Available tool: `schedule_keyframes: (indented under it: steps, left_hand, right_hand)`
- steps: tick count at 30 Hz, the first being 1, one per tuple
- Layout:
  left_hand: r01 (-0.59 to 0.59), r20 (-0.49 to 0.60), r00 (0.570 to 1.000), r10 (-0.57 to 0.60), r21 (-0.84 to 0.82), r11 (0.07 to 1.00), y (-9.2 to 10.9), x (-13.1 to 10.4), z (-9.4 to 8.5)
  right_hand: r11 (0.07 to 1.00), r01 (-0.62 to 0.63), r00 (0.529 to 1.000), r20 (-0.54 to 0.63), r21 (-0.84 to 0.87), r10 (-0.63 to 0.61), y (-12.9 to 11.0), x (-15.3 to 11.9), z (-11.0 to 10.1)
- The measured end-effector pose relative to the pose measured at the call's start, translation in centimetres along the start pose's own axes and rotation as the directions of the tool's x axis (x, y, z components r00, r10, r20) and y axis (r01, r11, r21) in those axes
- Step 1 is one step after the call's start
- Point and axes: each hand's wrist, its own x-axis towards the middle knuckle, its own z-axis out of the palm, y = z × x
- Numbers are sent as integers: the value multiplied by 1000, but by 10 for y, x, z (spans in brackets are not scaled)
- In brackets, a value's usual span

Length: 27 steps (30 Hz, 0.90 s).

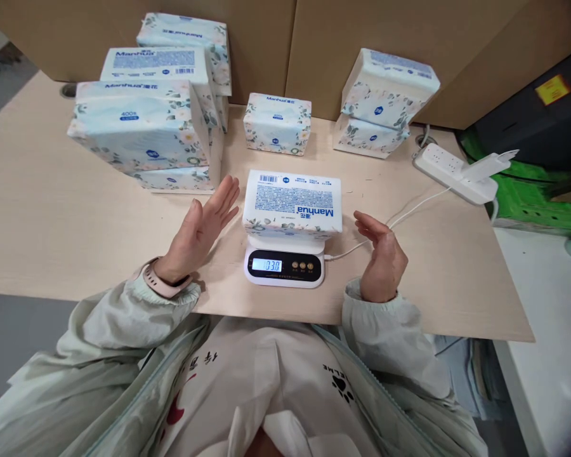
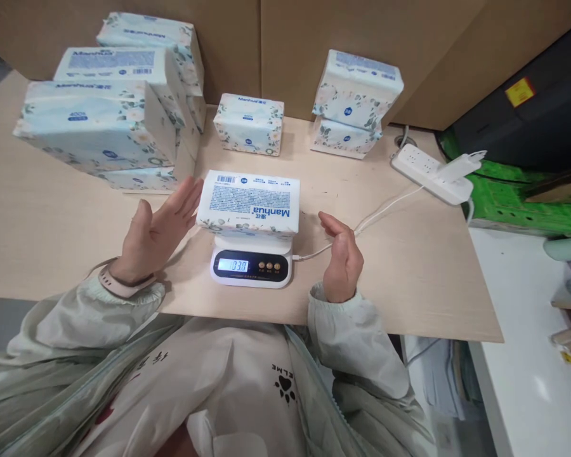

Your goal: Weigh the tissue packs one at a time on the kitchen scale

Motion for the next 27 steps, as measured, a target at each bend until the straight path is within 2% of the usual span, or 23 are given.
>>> schedule_keyframes:
  steps: [6,21,27]
  left_hand:
    - [24,14,1000,-24,-4,1000,7,-1,2]
    - [0,19,1000,0,-10,1000,4,-1,0]
    - [-15,32,999,16,-38,999,2,-3,-2]
  right_hand:
    - [1000,-9,1000,-12,8,9,1,-1,-2]
    - [1000,8,1000,4,23,-9,-1,0,0]
    - [1000,13,1000,26,-20,-12,-3,0,-1]
